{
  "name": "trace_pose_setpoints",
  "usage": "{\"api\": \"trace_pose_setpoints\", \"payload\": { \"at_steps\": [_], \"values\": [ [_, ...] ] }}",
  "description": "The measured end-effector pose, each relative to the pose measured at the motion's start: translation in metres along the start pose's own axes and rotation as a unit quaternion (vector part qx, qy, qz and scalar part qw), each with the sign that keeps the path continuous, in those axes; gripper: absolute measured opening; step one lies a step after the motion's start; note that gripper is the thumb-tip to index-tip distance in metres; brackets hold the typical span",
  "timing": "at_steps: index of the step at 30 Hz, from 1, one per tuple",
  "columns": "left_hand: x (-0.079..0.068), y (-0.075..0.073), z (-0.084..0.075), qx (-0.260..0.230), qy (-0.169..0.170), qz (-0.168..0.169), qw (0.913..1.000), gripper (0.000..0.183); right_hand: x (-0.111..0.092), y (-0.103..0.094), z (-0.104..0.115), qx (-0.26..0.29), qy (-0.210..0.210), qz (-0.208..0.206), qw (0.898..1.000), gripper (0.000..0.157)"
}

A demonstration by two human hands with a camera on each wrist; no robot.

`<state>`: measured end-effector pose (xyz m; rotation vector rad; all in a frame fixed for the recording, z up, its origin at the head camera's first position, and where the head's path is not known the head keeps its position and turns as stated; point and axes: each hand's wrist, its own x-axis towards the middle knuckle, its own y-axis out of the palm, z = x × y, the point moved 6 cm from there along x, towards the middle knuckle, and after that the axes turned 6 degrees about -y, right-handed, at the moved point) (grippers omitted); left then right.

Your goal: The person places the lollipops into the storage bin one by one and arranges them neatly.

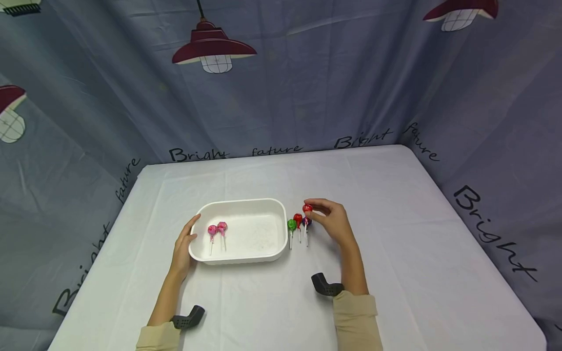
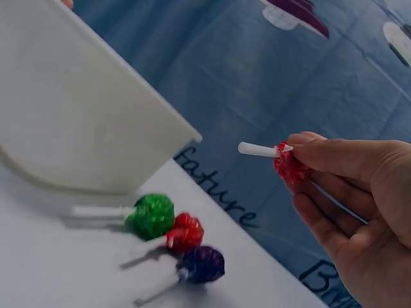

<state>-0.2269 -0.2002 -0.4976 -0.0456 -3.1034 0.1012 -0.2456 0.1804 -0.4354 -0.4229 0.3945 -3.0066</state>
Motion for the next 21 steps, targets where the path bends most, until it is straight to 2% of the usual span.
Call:
{"api": "trace_pose_setpoints", "payload": {
  "at_steps": [3, 6, 11, 14, 21],
  "values": [
    [-0.004, 0.002, -0.009, 0.008, 0.000, 0.000, 1.0000, 0.052, 0.006, 0.006, 0.021, 0.006, -0.024, 0.006, 1.000, 0.035],
    [-0.005, 0.002, -0.011, 0.010, 0.001, -0.002, 0.9999, 0.052, 0.013, 0.012, 0.031, 0.026, -0.032, 0.010, 0.999, 0.035],
    [-0.005, 0.003, -0.011, 0.010, 0.005, 0.001, 0.9999, 0.051, 0.024, 0.025, 0.041, 0.051, -0.028, 0.019, 0.998, 0.034],
    [-0.004, 0.002, -0.010, 0.010, 0.005, 0.003, 0.9999, 0.052, 0.030, 0.036, 0.047, 0.047, -0.029, 0.033, 0.998, 0.033],
    [-0.003, 0.000, -0.010, 0.011, -0.004, 0.000, 0.9999, 0.052, 0.045, 0.073, 0.056, 0.065, -0.024, 0.083, 0.994, 0.033]
  ]
}}
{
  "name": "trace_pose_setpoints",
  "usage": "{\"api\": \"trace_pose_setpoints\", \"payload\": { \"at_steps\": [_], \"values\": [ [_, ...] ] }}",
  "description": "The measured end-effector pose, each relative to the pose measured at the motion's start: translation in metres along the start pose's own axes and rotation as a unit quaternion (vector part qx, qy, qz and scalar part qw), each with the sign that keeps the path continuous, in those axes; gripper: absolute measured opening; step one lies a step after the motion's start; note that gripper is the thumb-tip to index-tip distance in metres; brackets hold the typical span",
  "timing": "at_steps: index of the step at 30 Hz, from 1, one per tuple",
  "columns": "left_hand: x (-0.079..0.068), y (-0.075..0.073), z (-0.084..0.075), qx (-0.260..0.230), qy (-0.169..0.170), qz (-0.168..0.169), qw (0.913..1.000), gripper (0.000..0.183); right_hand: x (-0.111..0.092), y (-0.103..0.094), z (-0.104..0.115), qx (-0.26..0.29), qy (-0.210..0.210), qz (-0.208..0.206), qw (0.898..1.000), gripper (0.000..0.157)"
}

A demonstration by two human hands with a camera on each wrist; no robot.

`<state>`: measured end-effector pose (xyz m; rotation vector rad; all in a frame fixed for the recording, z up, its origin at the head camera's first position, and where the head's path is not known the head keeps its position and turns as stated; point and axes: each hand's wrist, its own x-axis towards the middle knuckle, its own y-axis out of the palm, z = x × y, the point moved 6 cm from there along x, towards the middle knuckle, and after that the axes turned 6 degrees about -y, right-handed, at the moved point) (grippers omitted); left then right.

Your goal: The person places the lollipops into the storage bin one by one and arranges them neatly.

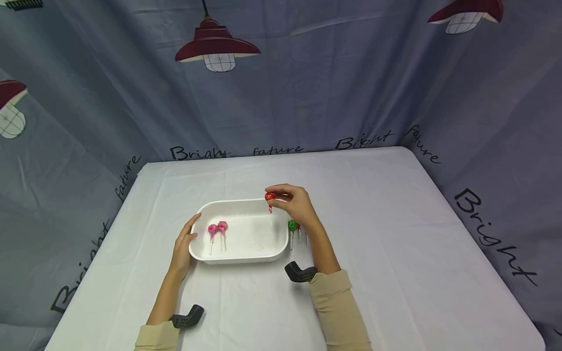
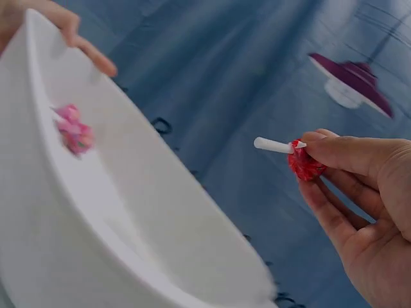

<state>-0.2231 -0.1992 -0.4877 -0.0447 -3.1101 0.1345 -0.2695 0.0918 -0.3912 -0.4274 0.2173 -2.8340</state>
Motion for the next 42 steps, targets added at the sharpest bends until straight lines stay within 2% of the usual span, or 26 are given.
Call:
{"api": "trace_pose_setpoints", "payload": {
  "at_steps": [6, 15, 19, 23, 32, 37, 42],
  "values": [
    [0.000, 0.000, -0.001, 0.005, 0.007, 0.002, 1.0000, 0.051, 0.013, 0.035, -0.010, 0.043, 0.018, 0.032, 0.998, 0.033],
    [0.000, -0.001, -0.002, 0.004, 0.000, 0.005, 1.0000, 0.051, 0.026, 0.077, -0.018, 0.039, 0.011, 0.059, 0.997, 0.030],
    [0.001, -0.002, -0.002, 0.005, -0.002, 0.002, 1.0000, 0.051, 0.033, 0.091, -0.032, 0.034, 0.016, 0.067, 0.997, 0.028],
    [0.001, -0.001, -0.002, -0.001, 0.001, 0.003, 1.0000, 0.051, 0.036, 0.100, -0.054, 0.009, 0.026, 0.061, 0.998, 0.026],
    [0.001, -0.001, -0.005, 0.000, 0.001, 0.004, 1.0000, 0.052, 0.038, 0.108, -0.064, -0.079, 0.036, 0.081, 0.993, 0.023],
    [0.001, 0.002, -0.006, -0.013, 0.013, 0.009, 0.9998, 0.051, 0.039, 0.112, -0.069, -0.101, 0.034, 0.097, 0.989, 0.023],
    [0.000, 0.000, -0.004, -0.011, 0.009, 0.004, 0.9999, 0.051, 0.040, 0.117, -0.073, -0.126, 0.028, 0.109, 0.986, 0.022]
  ]
}}
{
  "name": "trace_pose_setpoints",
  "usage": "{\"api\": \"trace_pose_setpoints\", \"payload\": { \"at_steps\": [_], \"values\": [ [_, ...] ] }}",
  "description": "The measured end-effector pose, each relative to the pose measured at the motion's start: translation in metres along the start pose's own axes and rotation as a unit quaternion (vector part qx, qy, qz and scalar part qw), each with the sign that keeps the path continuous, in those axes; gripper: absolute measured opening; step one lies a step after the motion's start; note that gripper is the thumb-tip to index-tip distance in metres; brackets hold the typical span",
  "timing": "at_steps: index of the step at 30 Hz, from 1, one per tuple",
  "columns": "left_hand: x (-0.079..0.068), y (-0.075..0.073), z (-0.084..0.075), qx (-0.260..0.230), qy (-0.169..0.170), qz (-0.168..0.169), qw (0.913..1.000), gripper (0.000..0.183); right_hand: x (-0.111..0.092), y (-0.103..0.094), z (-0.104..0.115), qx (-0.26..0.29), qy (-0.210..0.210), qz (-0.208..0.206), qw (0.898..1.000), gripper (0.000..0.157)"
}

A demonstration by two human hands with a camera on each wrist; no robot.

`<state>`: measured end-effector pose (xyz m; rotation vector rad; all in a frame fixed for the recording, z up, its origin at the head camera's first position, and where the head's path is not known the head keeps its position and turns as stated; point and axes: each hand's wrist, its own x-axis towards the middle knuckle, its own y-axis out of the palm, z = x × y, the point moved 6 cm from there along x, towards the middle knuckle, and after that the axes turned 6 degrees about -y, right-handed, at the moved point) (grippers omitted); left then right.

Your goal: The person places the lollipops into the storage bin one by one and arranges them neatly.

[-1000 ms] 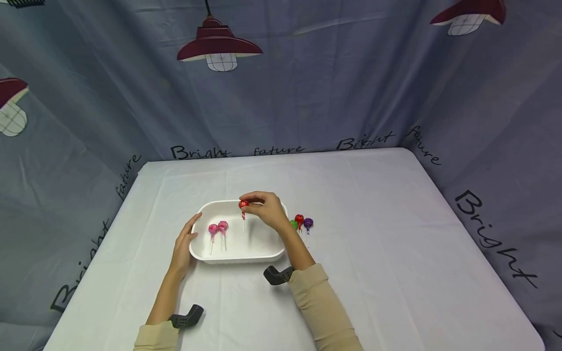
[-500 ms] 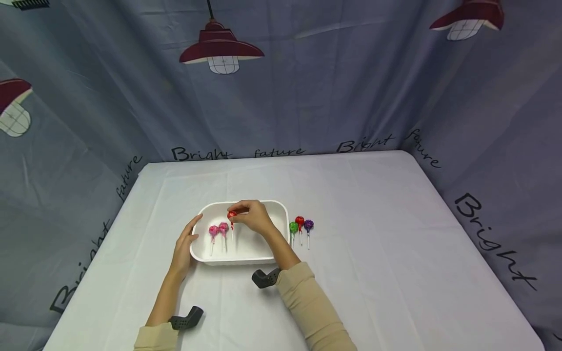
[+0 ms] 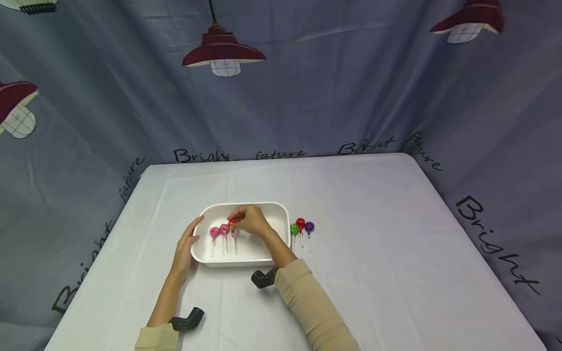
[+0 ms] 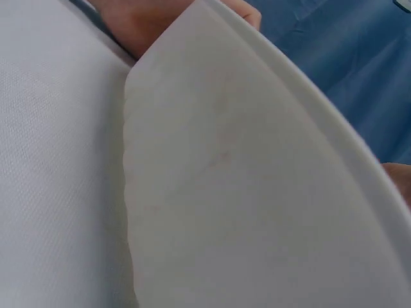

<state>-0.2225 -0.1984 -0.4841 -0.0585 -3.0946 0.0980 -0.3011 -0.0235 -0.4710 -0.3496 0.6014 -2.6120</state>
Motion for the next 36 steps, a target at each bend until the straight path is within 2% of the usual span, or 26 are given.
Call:
{"api": "trace_pose_setpoints", "payload": {
  "at_steps": [7, 12, 36],
  "values": [
    [-0.001, -0.001, 0.001, 0.011, -0.001, -0.001, 0.9999, 0.051, 0.001, 0.002, -0.003, -0.006, 0.026, -0.002, 1.000, 0.022],
    [-0.001, -0.001, 0.002, 0.014, 0.002, -0.004, 0.9999, 0.051, 0.002, 0.004, -0.005, -0.005, 0.026, 0.003, 1.000, 0.022],
    [-0.001, 0.000, 0.001, 0.015, 0.007, -0.010, 0.9998, 0.051, 0.004, 0.013, -0.005, -0.073, -0.027, 0.008, 0.997, 0.016]
  ]
}}
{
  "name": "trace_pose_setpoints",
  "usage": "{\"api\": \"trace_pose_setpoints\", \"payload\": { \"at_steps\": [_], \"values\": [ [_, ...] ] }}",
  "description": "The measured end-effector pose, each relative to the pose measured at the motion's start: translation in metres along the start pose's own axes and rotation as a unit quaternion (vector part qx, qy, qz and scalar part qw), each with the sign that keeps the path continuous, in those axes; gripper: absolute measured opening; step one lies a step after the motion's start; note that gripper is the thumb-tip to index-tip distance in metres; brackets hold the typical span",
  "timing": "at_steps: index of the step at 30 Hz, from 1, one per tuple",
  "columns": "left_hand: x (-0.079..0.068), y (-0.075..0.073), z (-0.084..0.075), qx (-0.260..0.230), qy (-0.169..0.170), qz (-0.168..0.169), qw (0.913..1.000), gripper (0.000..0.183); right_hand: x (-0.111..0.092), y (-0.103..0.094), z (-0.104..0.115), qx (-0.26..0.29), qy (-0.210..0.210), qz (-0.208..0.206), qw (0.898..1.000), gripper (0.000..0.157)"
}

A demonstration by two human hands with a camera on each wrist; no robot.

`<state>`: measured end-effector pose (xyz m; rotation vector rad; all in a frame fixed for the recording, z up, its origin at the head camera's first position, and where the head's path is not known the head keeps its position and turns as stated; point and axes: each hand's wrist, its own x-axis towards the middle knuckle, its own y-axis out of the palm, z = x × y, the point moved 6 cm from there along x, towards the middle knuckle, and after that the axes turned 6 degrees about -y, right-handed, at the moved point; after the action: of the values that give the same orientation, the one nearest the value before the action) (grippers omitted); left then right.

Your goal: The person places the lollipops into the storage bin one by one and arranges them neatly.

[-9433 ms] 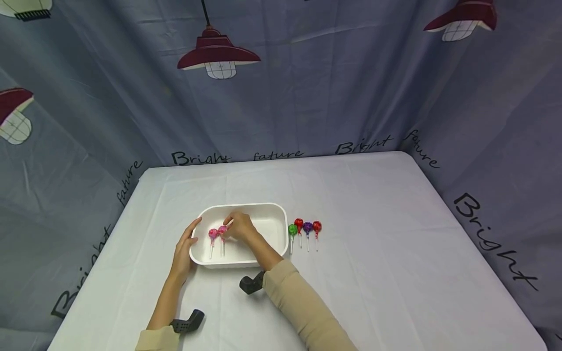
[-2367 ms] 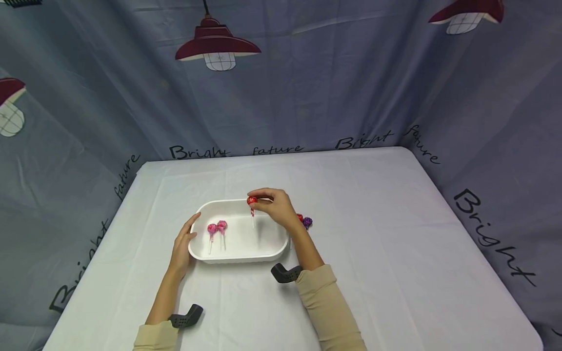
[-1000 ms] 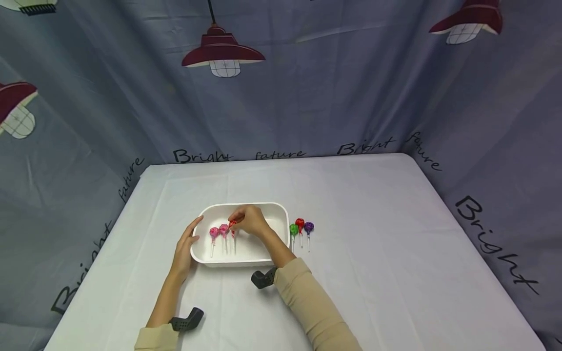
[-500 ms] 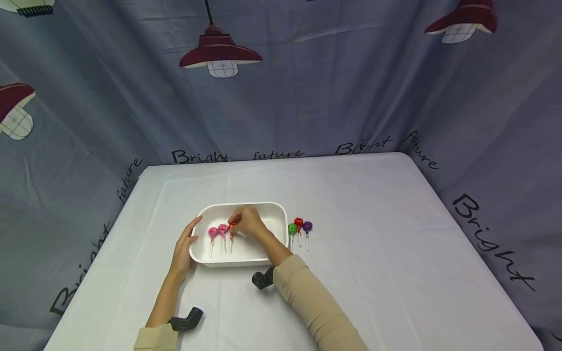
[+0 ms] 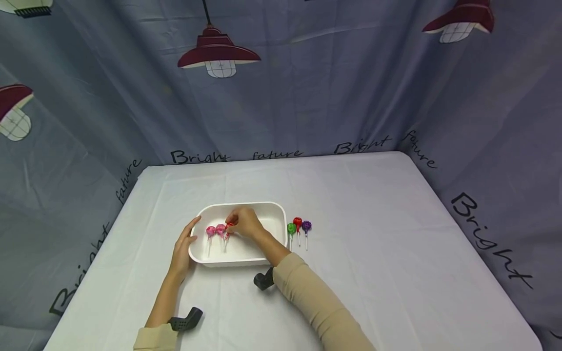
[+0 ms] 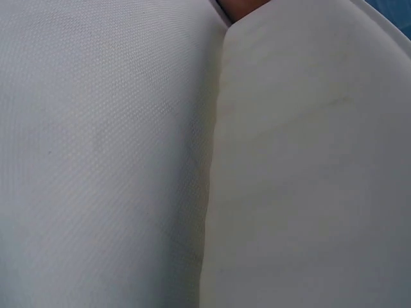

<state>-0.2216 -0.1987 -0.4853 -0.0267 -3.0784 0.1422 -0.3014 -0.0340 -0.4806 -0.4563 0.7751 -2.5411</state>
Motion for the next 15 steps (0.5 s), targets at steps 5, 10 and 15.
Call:
{"api": "trace_pose_setpoints", "payload": {
  "at_steps": [5, 10, 15],
  "values": [
    [0.0003, -0.0005, -0.0007, -0.005, 0.002, -0.002, 1.0000, 0.050, 0.0003, 0.0004, 0.0024, -0.001, -0.009, 0.005, 1.000, 0.017],
    [-0.0001, 0.0003, 0.0002, -0.003, 0.002, 0.001, 1.0000, 0.051, -0.0001, 0.0005, 0.0026, 0.002, -0.011, 0.005, 1.000, 0.017],
    [-0.0002, 0.0011, -0.0003, -0.003, 0.006, 0.003, 1.0000, 0.051, -0.0008, -0.0010, 0.0020, 0.007, -0.007, 0.004, 1.000, 0.018]
  ]
}}
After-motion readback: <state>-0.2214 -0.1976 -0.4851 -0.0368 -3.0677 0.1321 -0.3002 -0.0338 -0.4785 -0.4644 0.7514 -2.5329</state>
